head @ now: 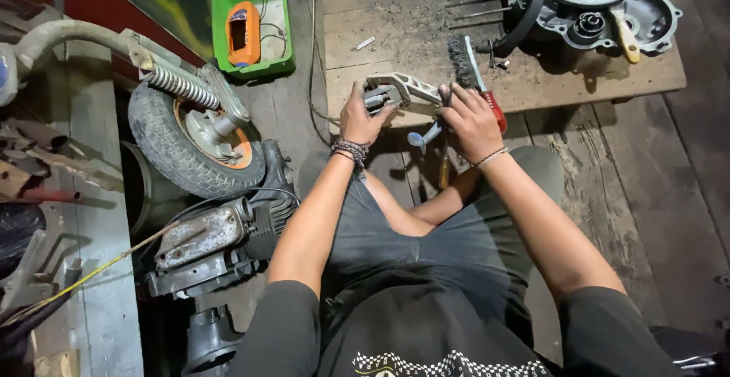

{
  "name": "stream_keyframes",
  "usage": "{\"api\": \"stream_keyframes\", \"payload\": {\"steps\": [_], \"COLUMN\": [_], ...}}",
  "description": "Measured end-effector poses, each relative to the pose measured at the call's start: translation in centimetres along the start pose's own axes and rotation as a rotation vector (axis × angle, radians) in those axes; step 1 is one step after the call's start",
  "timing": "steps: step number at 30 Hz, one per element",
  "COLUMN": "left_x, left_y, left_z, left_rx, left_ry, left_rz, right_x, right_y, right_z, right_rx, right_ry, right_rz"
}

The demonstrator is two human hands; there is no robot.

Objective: Cleaning a metal engine component using a manual wire brush to remove dirt and debris.

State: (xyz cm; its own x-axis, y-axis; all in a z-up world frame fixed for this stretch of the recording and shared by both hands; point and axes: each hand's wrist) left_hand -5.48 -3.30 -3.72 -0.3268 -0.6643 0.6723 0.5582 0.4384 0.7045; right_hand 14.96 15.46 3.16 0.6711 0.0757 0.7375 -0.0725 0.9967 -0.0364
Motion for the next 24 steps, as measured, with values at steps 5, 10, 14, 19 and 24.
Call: {"api": "stream_keyframes", "payload": {"steps": [5,10,14,19,24], "left_x": [-1.0,-1.5,-1.5,-1.1,-1.7], "left_y": [-2.6,-3.5,-3.5,-3.4,-3.3], "left_z": [-0.6,-0.8,-1.3,-1.4,-2.4], "left_rx": [0.013,-0.024,-0.007,-0.015,0.052], "left_ry": [0.026,0.010,0.011,-0.005,-0.050], "left_rz": [0.010,0.038,0.040,0.108,0.159], "right_x": [-0.4,0.7,0.7,0.8,0.8], "right_y": [-1.0,-2.6,-3.2,-4.2,-5.1], "right_z": [-1.9,-2.4,-2.6,-1.0,0.8], "right_rx": [-0.061,-0.236,-0.355,-0.493,-0.559], "right_ry": [-0.076,0.002,0.079,0.157,0.219], "right_rz": [0.162,0.345,0.491,0.676,0.745]}}
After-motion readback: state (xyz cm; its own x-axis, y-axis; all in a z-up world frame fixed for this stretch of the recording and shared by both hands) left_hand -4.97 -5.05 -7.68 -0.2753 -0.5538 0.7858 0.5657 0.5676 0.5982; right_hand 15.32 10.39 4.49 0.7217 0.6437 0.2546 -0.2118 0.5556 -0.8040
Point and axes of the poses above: each hand's wrist, its own z-axis towards the middle knuckle, its own x-axis out of the back of the hand, y = z × x, and after that the axes turned 6 degrees about z, right-handed
